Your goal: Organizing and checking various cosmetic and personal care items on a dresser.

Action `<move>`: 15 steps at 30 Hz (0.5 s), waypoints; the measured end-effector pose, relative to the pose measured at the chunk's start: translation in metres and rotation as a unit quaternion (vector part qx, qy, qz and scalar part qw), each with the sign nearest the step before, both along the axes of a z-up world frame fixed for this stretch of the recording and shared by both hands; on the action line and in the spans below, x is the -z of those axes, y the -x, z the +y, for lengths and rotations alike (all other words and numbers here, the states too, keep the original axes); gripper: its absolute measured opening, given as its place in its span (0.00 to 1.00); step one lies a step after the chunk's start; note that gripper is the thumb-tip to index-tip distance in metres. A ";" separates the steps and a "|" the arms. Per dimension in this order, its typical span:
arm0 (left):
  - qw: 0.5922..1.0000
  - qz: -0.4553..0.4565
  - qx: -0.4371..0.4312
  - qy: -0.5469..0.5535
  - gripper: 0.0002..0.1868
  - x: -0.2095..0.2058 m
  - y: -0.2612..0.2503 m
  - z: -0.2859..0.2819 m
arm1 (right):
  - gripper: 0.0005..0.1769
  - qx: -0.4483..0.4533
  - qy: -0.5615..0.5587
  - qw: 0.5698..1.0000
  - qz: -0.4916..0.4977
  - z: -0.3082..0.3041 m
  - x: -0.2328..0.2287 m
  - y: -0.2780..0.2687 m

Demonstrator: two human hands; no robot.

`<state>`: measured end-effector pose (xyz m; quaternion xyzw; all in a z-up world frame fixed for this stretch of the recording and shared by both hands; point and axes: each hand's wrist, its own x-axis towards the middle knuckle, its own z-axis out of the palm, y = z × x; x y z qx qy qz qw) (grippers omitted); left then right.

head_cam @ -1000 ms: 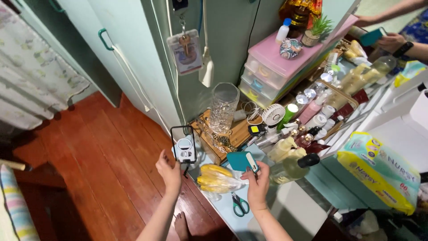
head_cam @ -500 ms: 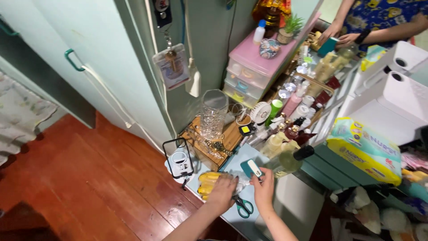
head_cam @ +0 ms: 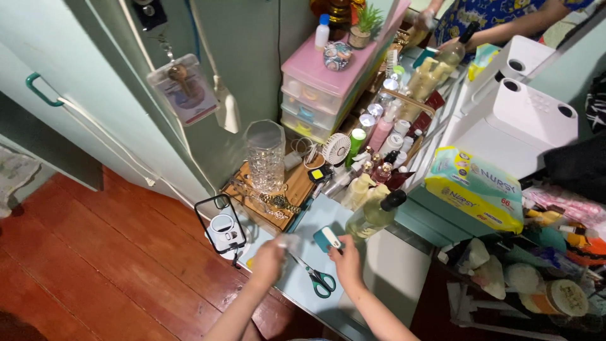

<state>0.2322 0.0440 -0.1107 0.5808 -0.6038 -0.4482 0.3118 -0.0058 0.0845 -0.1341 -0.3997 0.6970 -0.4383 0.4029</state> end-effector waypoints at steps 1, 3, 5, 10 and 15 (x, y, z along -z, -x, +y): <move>1.000 -0.001 0.002 0.000 0.14 -0.003 -0.009 0.000 | 0.12 0.002 0.000 1.000 -0.001 -0.004 0.000 -0.005; 0.973 0.154 -0.121 -0.120 0.18 -0.008 -0.025 0.003 | 0.13 -0.007 -0.008 1.000 0.015 -0.011 0.002 -0.013; 0.970 0.161 -0.159 -0.089 0.15 -0.002 -0.033 0.008 | 0.13 -0.037 0.021 0.997 0.066 -0.016 -0.009 -0.020; 0.952 0.216 -0.217 -0.016 0.09 0.002 -0.050 0.020 | 0.14 -0.081 0.088 0.985 0.123 -0.039 -0.010 -0.032; 0.944 0.237 -0.224 -0.040 0.20 0.004 -0.061 0.024 | 0.15 -0.060 0.105 0.983 0.139 -0.050 -0.009 -0.038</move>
